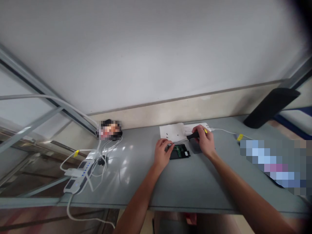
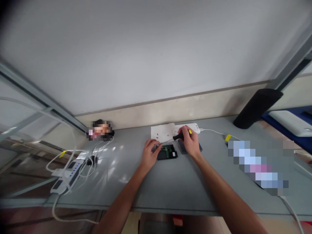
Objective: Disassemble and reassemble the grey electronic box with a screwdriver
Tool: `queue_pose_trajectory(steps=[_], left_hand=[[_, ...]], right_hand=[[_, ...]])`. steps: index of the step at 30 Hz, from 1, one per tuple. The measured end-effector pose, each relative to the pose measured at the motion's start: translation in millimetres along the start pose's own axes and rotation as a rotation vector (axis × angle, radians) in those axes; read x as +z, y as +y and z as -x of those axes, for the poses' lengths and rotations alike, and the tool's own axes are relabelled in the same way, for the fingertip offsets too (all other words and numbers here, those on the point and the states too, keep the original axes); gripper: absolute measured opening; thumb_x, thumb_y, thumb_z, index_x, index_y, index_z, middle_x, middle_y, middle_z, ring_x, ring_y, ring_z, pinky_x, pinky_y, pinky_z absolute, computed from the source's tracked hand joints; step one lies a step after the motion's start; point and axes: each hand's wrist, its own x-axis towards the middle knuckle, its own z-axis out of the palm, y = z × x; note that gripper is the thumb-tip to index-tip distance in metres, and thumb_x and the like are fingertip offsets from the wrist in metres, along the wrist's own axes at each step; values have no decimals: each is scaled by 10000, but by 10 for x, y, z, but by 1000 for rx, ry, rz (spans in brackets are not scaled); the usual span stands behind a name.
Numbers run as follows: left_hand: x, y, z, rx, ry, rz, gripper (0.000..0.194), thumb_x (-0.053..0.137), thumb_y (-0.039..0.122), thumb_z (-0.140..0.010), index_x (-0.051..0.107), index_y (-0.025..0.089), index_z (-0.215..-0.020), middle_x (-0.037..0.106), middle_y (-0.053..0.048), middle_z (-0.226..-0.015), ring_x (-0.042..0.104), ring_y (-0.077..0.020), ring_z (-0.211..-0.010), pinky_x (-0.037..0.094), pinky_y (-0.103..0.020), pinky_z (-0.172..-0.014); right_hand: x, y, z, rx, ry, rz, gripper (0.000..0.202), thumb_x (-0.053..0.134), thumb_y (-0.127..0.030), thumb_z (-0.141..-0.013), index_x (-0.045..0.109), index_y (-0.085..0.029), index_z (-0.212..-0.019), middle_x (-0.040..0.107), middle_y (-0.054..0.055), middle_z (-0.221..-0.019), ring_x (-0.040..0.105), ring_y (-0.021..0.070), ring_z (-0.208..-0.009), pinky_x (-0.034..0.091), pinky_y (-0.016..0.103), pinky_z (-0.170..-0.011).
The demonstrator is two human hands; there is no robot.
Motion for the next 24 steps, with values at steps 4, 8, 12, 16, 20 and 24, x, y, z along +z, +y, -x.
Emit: queue_pose_trajectory(steps=[4, 8, 12, 16, 20, 24], left_hand=[[3, 0, 3, -5, -5, 11, 98, 654, 312, -982, 721, 240, -980, 650, -47, -1007, 618, -211, -1006, 492, -374, -953], [4, -3, 0, -6, -11, 20, 112, 653, 327, -983, 725, 241, -983, 651, -53, -1018, 624, -215, -1015, 499, -381, -959], [-7, 12, -11, -17, -20, 24, 132, 640, 347, -987, 726, 246, -982, 653, -55, -1017, 629, -218, -1017, 508, -384, -956], [-27, 63, -11, -18, -39, 36, 170, 618, 382, -994, 716, 260, -1060, 669, -60, -1057, 629, -226, -1064, 508, -397, -984], [-62, 157, 9, 39, -128, -2, 292, 652, 409, -965, 664, 264, -1219, 680, -76, -1218, 606, -251, -1195, 453, -450, -1081], [-91, 252, 21, 100, -337, -80, 534, 753, 452, -886, 585, 292, -1367, 650, -77, -1377, 555, -283, -1326, 336, -492, -1183]], right_hand=[[-10, 21, -4, -11, -8, -6, 453, 509, -600, -956, 615, -210, -751, 478, -12, -679, 451, 118, -583, 403, 199, -460], [-13, 15, 1, -9, -19, -4, 450, 519, -616, -951, 619, -216, -771, 474, -21, -669, 453, 115, -575, 405, 196, -460], [13, 2, -4, -76, 4, -51, 357, 584, -591, -934, 631, -237, -956, 503, -43, -661, 464, 110, -526, 401, 210, -458], [13, 53, -21, -223, 105, 9, 320, 554, -539, -972, 612, -224, -966, 531, -39, -648, 476, 114, -506, 379, 233, -476], [-50, 96, -1, -361, 223, 232, 296, 527, -470, -993, 618, -210, -884, 614, 1, -719, 538, 127, -583, 423, 251, -566], [-96, 100, 48, -465, 171, 425, 251, 550, -420, -978, 631, -214, -859, 646, 5, -689, 567, 135, -572, 437, 250, -576]])
